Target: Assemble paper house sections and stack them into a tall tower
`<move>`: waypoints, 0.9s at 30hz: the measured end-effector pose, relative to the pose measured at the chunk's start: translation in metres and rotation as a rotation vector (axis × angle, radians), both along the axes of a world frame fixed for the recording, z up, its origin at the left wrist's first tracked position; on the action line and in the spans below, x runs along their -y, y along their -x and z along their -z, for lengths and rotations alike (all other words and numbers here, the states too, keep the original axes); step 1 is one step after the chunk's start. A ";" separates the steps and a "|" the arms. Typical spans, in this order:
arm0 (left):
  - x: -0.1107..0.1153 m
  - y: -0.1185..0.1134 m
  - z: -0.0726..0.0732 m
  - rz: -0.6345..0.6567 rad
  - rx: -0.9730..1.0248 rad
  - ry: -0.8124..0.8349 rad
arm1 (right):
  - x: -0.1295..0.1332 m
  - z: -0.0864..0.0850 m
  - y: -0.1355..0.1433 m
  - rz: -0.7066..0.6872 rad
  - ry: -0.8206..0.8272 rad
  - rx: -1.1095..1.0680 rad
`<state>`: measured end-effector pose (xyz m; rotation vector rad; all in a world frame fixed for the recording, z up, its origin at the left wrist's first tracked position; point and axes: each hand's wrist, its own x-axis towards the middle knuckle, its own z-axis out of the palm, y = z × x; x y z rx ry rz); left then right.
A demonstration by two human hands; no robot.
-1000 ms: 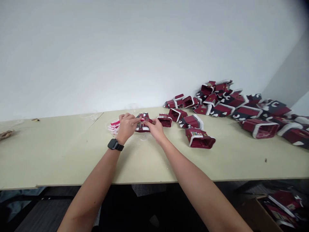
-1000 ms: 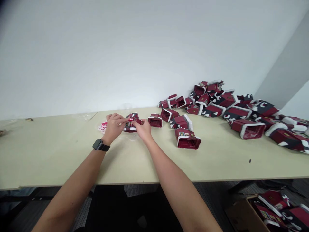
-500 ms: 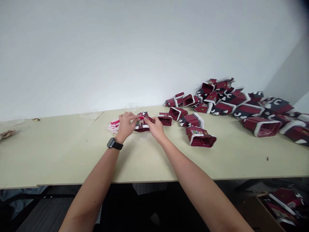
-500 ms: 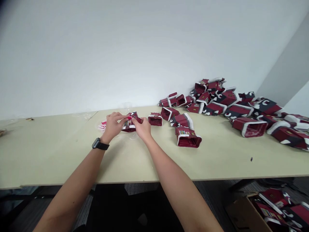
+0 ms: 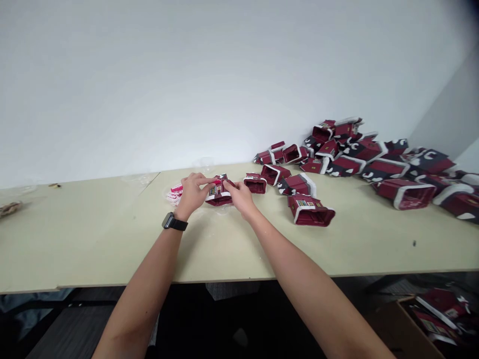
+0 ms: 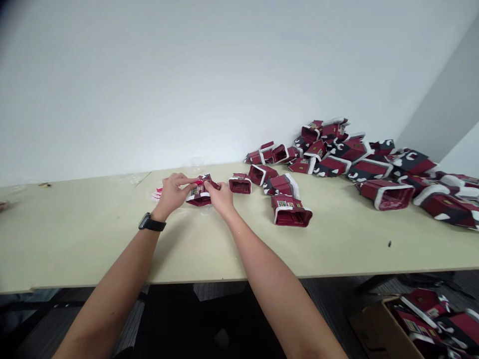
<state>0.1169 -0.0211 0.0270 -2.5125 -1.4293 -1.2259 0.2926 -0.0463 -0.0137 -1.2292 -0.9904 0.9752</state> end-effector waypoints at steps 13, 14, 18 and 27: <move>0.002 0.001 0.001 0.050 -0.082 -0.094 | -0.001 0.002 0.001 -0.003 -0.002 0.018; 0.001 0.002 0.001 0.054 -0.084 -0.095 | -0.002 0.002 0.001 -0.005 -0.001 0.022; -0.003 0.004 0.003 0.088 -0.101 -0.091 | -0.002 0.002 0.000 -0.002 0.002 0.043; -0.004 0.001 0.007 0.103 0.101 -0.036 | -0.007 0.007 0.001 -0.003 -0.053 -0.028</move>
